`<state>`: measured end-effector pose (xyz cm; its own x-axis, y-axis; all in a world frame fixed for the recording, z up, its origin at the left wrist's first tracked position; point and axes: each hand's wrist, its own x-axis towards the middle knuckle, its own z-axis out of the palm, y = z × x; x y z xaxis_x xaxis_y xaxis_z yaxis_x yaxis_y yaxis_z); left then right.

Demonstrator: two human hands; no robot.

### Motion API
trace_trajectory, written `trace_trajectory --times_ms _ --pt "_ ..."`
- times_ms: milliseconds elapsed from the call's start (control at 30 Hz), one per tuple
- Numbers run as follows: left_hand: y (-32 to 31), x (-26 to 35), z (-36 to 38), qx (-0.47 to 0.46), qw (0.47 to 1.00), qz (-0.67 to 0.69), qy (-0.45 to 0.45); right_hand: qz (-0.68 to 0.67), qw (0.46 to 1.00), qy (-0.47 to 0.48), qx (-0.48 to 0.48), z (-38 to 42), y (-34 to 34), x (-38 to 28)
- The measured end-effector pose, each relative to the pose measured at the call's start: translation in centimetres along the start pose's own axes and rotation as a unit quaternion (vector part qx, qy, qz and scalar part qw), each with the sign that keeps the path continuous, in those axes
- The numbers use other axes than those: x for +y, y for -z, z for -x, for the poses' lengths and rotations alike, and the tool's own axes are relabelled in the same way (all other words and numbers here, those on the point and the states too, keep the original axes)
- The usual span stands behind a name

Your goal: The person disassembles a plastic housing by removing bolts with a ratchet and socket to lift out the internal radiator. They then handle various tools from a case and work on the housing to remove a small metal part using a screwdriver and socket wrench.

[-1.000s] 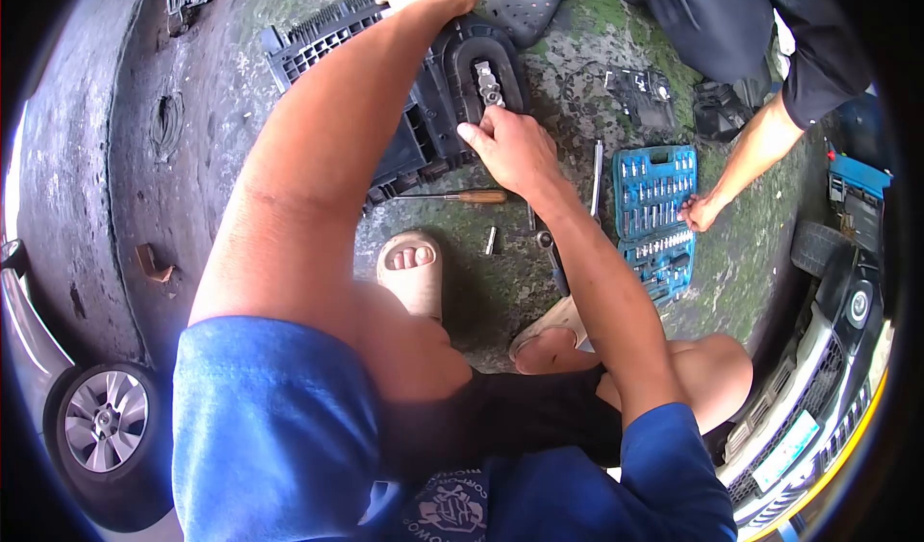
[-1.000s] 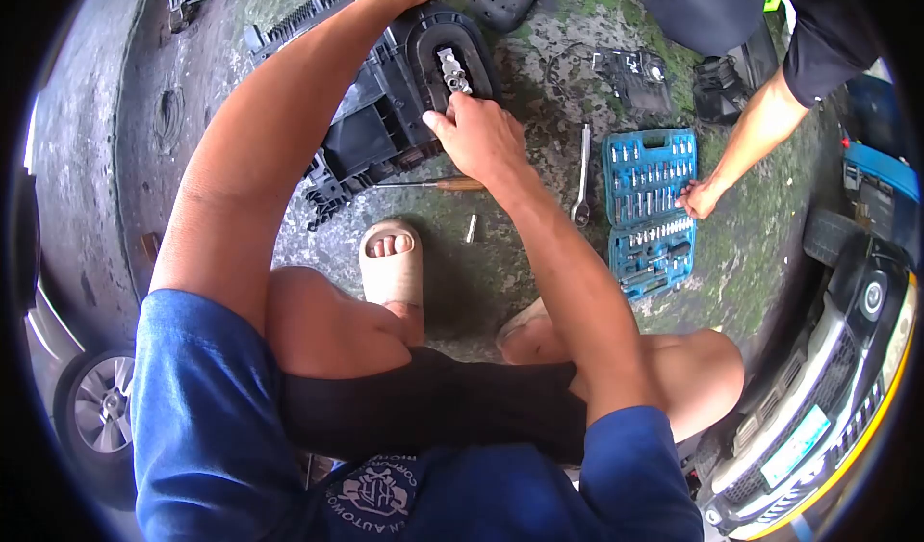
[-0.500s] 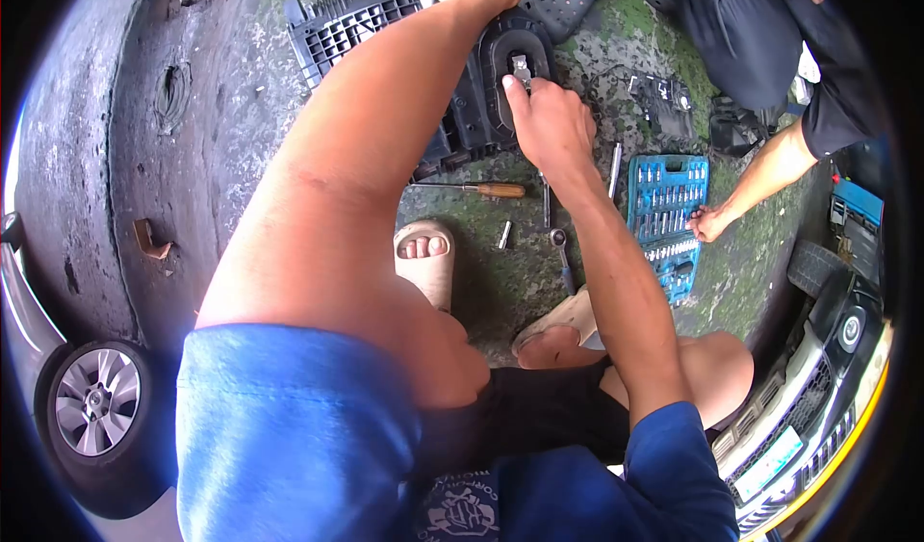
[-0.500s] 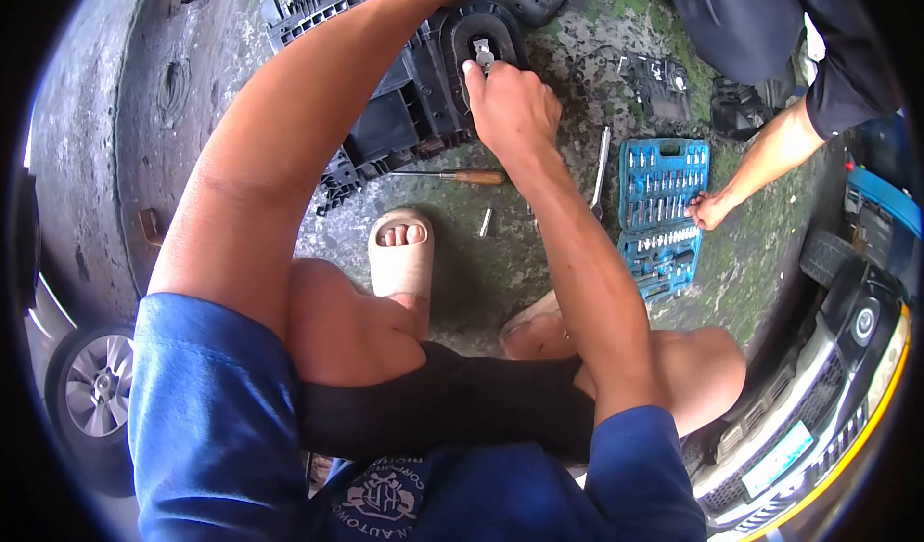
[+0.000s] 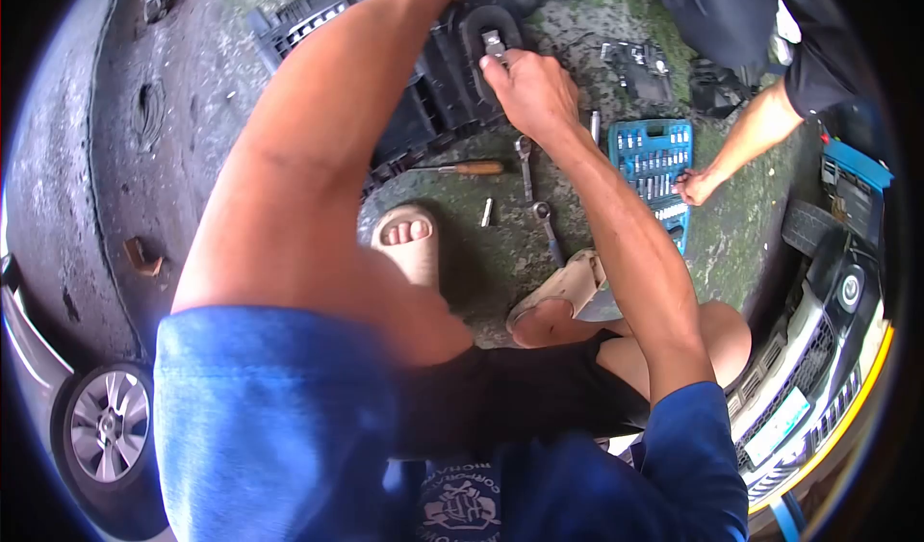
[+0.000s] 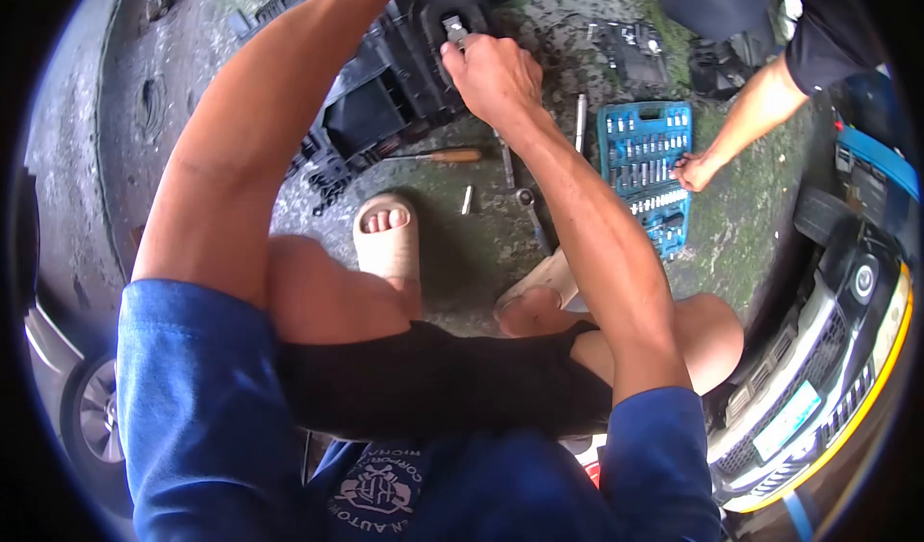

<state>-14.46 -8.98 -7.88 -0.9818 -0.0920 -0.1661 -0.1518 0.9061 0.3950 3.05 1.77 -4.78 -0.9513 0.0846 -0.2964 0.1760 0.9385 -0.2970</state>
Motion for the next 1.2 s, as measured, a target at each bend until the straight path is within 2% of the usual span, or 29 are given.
trace_trajectory --times_ms 100,133,167,233,267,333,433,500,533,567,700,733,767,800,833,933,967,1033,1067,1100,1200 --pt "0.7 -0.4 0.3 -0.025 1.0 -0.008 -0.004 -0.274 0.956 0.099 0.018 -0.8 -2.2 5.7" --pt "0.7 -0.5 0.3 -0.033 0.999 -0.011 -0.006 -0.37 0.924 -0.061 -0.076 0.4 0.3 6.3" --pt "0.9 -0.5 0.1 -0.039 0.999 -0.013 -0.01 -0.345 0.93 -0.114 -0.053 0.6 -0.1 8.8" --pt "1.0 -0.5 0.0 -0.056 0.998 -0.018 -0.018 -0.15 0.986 -0.079 -0.01 1.4 -3.9 14.7" --pt "1.3 -0.6 0.0 -0.063 0.998 -0.019 -0.022 -0.116 0.988 -0.092 -0.051 2.8 -5.2 16.0" --pt "1.9 -0.8 0.1 -0.078 0.996 -0.024 -0.035 -0.075 0.983 -0.126 -0.111 5.7 -7.3 16.0" --pt "3.1 -0.7 1.4 -0.115 0.991 -0.022 -0.063 -0.037 0.971 -0.165 -0.166 7.8 -9.1 12.1" --pt "4.3 -0.6 3.5 -0.128 0.986 0.017 -0.103 -0.02 0.986 -0.143 -0.082 7.8 -11.8 11.6" --pt "2.9 -2.2 4.7 0.022 0.975 0.089 -0.203 -0.027 0.985 -0.152 -0.076 7.6 -11.8 11.1" --pt "1.5 -4.0 5.9 0.167 0.928 0.159 -0.292 -0.033 0.983 -0.162 -0.074 7.6 -11.7 10.9" --pt "2.7 -6.5 12.7 0.093 0.879 0.148 -0.443 -0.06 0.988 -0.12 -0.073 7.4 -12.8 12.5" --pt "1.3 -6.8 13.2 0.101 0.884 0.072 -0.451 -0.059 0.988 -0.112 -0.086 7.4 -12.1 12.7" --pt "-0.2 -7.3 13.9 0.087 0.874 0.129 -0.461 -0.058 0.988 -0.107 -0.1 7.5 -11.5 13.1" --pt "-0.9 -7.5 14.4 0.08 0.867 0.127 -0.474 -0.133 0.978 -0.107 -0.12 7.4 -11.1 14.0" --pt "-1.6 -7.6 14.5 0.075 0.861 0.126 -0.488 -0.172 0.98 -0.069 -0.078 7.3 -12.1 15.3" --pt "-2.2 -6.8 14.5 0.09 0.861 0.127 -0.484 -0.297 0.944 -0.117 -0.081 6.5 -11.9 16.8" --pt "-1.8 -6.9 13.9 0.055 0.858 0.106 -0.5 -0.383 0.899 -0.177 -0.113 6.6 -11.2 17.0" --pt "-1.9 -6.8 13.4 0.03 0.874 0.155 -0.459 -0.421 0.878 -0.198 -0.11 6.8 -10.3 17.4" --pt "-2.2 -6.8 13.0 0.003 0.88 0.171 -0.442 -0.418 0.878 -0.205 -0.114 6.9 -10.1 17.5" --pt "-3.0 -6.8 12.8 0.089 0.866 0.143 -0.472 -0.414 0.877 -0.212 -0.118 7.1 -10.1 17.8" --pt "-3.9 -7.8 12.3 0.097 0.854 0.118 -0.497 -0.36 0.889 -0.238 -0.151 7.0 -10.7 18.3"
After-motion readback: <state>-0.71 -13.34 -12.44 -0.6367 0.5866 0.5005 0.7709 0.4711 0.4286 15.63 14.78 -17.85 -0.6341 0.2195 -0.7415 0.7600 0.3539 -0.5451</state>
